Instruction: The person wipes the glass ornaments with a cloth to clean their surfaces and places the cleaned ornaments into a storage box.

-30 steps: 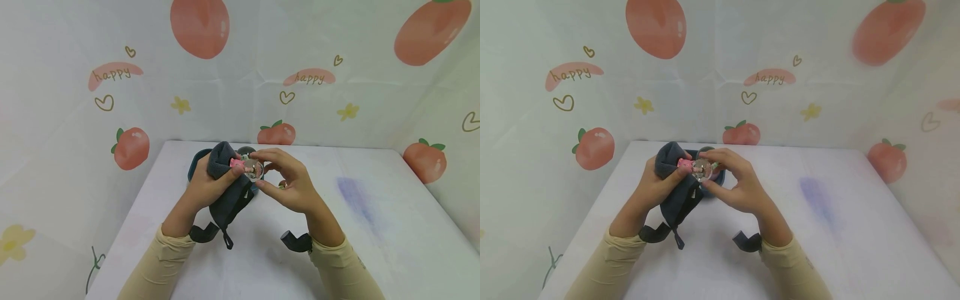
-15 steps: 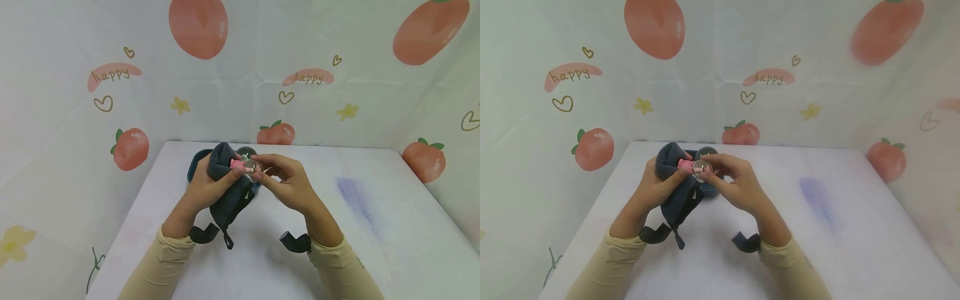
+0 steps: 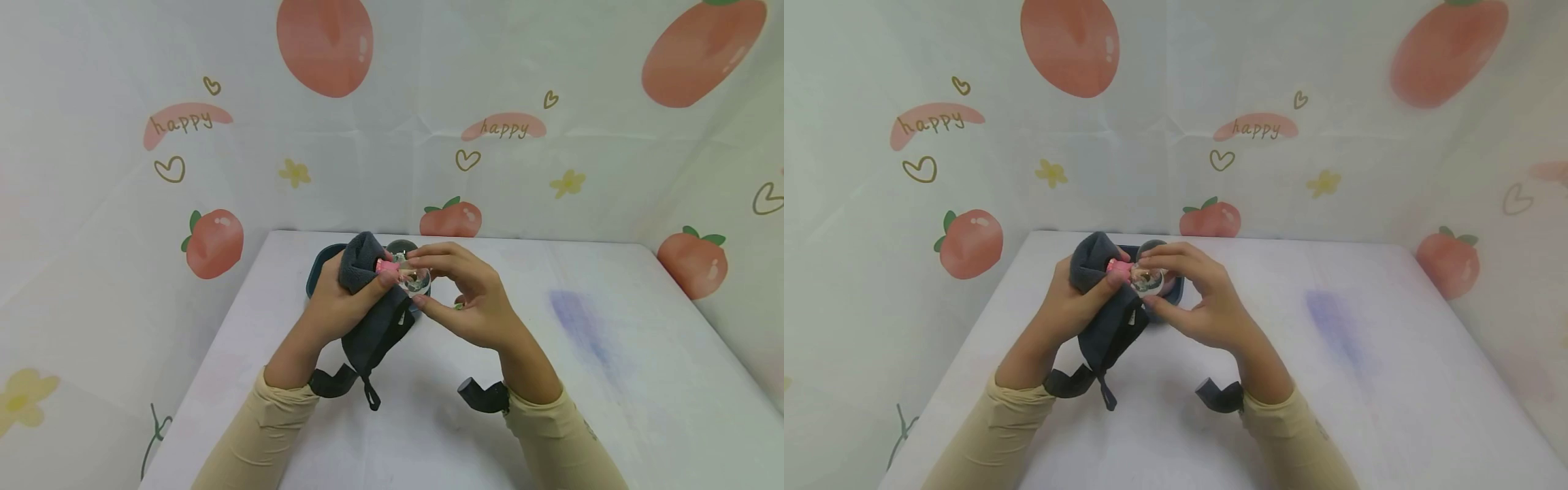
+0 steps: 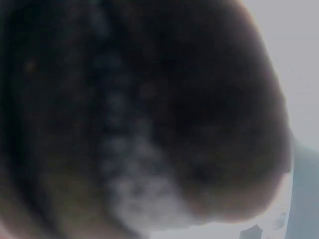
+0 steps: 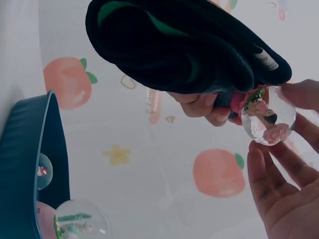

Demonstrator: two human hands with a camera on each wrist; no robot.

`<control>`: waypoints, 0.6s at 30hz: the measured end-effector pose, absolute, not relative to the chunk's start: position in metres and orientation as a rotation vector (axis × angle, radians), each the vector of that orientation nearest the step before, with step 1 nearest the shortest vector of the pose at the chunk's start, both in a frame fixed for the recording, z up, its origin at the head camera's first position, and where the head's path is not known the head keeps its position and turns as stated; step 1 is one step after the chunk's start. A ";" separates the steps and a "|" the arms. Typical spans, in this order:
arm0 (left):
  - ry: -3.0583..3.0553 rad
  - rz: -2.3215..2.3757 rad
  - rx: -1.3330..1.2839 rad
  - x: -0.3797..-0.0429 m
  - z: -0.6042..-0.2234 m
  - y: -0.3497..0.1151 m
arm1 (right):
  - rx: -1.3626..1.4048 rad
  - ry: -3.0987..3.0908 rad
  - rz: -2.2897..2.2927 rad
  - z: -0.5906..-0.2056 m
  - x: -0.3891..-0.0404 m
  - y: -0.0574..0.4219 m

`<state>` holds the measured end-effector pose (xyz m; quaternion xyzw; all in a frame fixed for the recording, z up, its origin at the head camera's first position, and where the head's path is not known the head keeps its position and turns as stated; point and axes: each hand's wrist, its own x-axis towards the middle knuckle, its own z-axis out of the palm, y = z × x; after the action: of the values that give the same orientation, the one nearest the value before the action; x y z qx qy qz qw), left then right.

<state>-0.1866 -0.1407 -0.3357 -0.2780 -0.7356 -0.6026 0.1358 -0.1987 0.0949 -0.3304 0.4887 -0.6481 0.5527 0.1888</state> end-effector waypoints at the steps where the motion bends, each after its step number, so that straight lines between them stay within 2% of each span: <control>1: -2.129 -1.748 -0.802 -0.186 -0.336 -0.140 | 1.362 -1.834 1.562 -0.331 -0.199 0.095; 10: -2.102 -1.744 -0.811 -0.186 -0.337 -0.140 | 1.165 -2.095 1.698 -0.333 -0.196 0.097; 18: -2.123 -1.711 -0.801 -0.188 -0.336 -0.140 | 1.306 -1.945 1.568 -0.332 -0.198 0.095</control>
<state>-0.1880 -0.1402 -0.3356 -0.2786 -0.7387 -0.5953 0.1493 -0.1985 0.0954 -0.3323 0.4572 -0.6810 0.5490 0.1607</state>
